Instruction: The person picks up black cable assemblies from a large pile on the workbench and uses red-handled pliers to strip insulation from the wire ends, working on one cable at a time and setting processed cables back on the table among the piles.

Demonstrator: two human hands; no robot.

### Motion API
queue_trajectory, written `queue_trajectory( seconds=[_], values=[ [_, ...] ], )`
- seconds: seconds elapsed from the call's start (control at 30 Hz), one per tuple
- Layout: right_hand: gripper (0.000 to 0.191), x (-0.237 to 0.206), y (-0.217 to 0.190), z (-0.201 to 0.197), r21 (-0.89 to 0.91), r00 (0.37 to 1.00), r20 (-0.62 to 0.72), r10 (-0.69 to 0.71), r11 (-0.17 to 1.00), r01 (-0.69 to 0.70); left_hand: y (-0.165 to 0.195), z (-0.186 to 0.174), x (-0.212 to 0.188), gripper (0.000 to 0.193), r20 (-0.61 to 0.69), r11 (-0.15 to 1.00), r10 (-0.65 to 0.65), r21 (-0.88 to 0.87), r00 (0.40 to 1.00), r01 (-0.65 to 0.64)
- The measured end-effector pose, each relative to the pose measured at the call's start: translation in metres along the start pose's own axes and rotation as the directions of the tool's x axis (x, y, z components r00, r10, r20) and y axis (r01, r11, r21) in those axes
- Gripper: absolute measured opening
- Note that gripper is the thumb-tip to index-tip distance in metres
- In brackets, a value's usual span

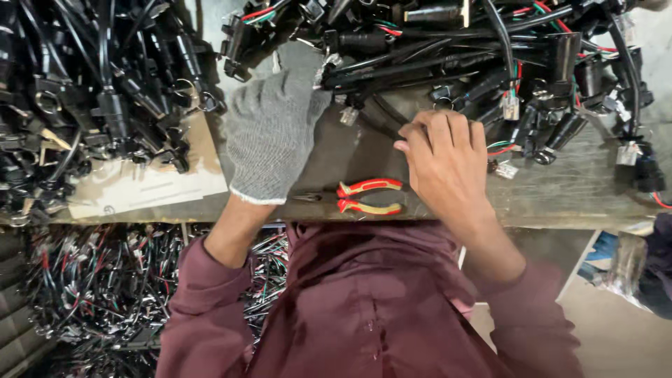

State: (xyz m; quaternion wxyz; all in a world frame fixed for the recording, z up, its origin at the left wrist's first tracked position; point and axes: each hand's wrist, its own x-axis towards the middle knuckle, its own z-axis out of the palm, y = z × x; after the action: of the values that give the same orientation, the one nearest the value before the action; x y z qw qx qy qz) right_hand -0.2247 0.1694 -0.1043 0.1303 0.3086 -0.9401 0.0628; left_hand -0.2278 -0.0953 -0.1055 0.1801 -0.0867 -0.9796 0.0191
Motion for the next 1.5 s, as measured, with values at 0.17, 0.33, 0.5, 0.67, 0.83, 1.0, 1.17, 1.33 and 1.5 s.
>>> queue_trajectory(
  seconds=[0.17, 0.33, 0.5, 0.67, 0.83, 1.0, 1.17, 1.33, 1.5],
  values=[
    [0.024, 0.005, 0.012, -0.019, 0.209, 1.000, 0.020, 0.000, 0.978, -0.004, 0.001, -0.017, 0.015, 0.052, -0.018, 0.923, -0.144, -0.362, 0.989, 0.128],
    [0.022, -0.009, 0.022, -0.099, 0.650, 0.871, -0.013, 0.491, 0.666, -0.366, 0.020, -0.070, -0.009, 0.040, -0.199, 0.861, -0.107, -0.509, 0.974, -0.009],
    [0.026, -0.011, -0.003, -0.115, 0.987, 0.795, 0.083, 0.601, -0.161, 0.019, 0.068, -0.084, -0.015, 0.059, -0.090, 0.352, 0.099, -0.928, 0.991, -0.119],
    [0.028, 0.018, -0.016, -0.107, 0.798, 0.795, 0.237, 0.558, -0.579, 0.168, 0.102, -0.073, -0.025, 0.041, -0.016, 0.202, 0.043, -0.979, 0.999, -0.024],
    [0.037, 0.019, -0.046, -0.104, 0.707, 0.901, 0.275, 0.336, -0.706, 0.048, 0.091, -0.063, -0.058, 0.045, 0.494, -0.566, 0.166, -0.661, 0.853, 0.493],
    [0.021, -0.010, -0.057, -0.104, 0.930, 1.000, 0.002, 0.007, -0.369, 0.001, 0.086, -0.057, -0.043, 0.047, 0.537, -0.703, -0.027, -0.610, 0.843, 0.367],
    [0.022, -0.020, -0.045, -0.111, 0.929, 0.959, -0.224, -0.173, 0.260, 0.264, 0.067, -0.079, -0.022, 0.063, 0.512, -0.703, 0.329, -0.429, 0.794, 0.567],
    [0.026, -0.002, -0.056, -0.095, 0.469, 0.977, 0.110, -0.184, 0.876, 0.112, 0.058, -0.082, -0.035, 0.071, 0.540, -0.667, -0.159, -0.676, 0.827, 0.313],
    [0.016, 0.004, -0.041, -0.085, 0.616, 0.987, 0.156, -0.025, 0.784, -0.078, 0.067, -0.064, -0.054, 0.046, 0.304, -0.232, -0.286, -0.942, 0.909, 0.242]
  ],
)
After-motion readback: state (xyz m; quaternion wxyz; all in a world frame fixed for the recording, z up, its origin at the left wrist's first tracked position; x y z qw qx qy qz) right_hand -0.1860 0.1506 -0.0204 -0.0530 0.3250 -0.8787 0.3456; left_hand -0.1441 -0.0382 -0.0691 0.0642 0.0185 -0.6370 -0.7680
